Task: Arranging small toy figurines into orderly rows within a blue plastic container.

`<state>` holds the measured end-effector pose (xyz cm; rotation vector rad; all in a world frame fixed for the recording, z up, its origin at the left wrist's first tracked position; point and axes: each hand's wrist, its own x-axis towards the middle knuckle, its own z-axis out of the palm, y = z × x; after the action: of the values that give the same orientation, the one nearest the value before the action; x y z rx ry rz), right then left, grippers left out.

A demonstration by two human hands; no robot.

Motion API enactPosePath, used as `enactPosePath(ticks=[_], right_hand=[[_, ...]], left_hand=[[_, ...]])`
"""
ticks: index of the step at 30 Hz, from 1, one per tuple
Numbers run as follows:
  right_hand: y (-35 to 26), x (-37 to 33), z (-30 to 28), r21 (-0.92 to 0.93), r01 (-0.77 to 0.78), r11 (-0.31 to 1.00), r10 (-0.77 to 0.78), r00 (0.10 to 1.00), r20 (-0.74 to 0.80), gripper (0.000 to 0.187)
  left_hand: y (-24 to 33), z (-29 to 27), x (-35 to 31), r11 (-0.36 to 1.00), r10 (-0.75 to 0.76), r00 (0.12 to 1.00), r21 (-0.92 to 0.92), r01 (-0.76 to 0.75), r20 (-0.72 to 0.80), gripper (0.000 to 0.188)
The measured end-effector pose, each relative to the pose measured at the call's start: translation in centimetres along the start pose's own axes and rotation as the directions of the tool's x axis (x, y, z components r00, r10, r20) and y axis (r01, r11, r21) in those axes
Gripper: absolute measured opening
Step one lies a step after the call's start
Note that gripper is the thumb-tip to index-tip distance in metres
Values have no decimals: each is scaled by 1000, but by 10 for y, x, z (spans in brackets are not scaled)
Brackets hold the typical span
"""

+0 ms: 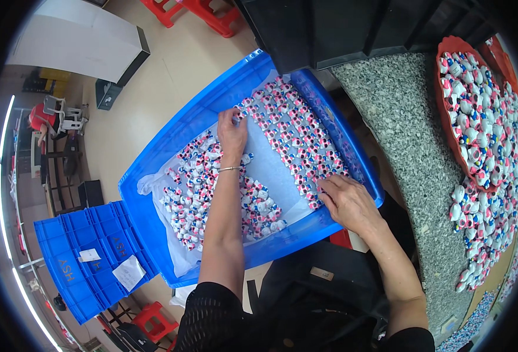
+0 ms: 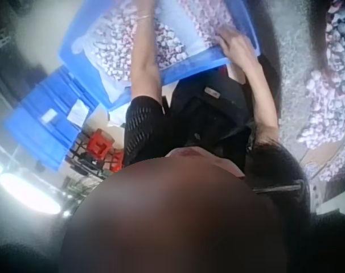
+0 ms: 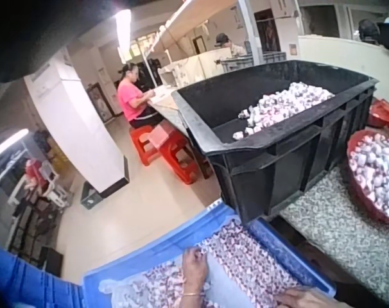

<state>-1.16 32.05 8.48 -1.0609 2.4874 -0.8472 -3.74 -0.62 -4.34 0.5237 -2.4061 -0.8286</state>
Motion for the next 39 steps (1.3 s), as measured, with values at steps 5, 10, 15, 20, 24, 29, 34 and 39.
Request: enactPosePath(ticks=[5,10,15,20,24,29,34,39], right_hand=[[-5,2,1,22,11,1000,-11,1000,7,24],[-3,4,-5,29,-14,999,13,1000,29,26],[-2,6,-3,22,-17,1000,17,999,34,27],[-1,0,-1,19,-25,1000,25,1000,19,27],[-1,0,0,11,-29,1000,29,1000,8,27],[-5,2,1,31,-5,1000,5,1000,8,28],[2,0,2,-2,7,1000,-7,1000,-30,26],[4,-1,3,9,8,1000,-7,999,-35,26]], left_hand=[[-14,-11,-1,996,23,1000,82,-24,16,33],[-9,-67,-2,1000,-4,985,-19,8,173,29],[26,-80,-42,897,220,783,195,-397,581,18],[31,-63,-42,891,220,806,224,-396,550,15],[6,-48,-24,991,-53,852,-75,107,520,15],[-38,-27,-6,990,-127,846,18,137,518,22],[-5,-23,-18,997,27,955,57,-46,294,24],[5,-27,-17,990,113,944,44,-133,310,24]])
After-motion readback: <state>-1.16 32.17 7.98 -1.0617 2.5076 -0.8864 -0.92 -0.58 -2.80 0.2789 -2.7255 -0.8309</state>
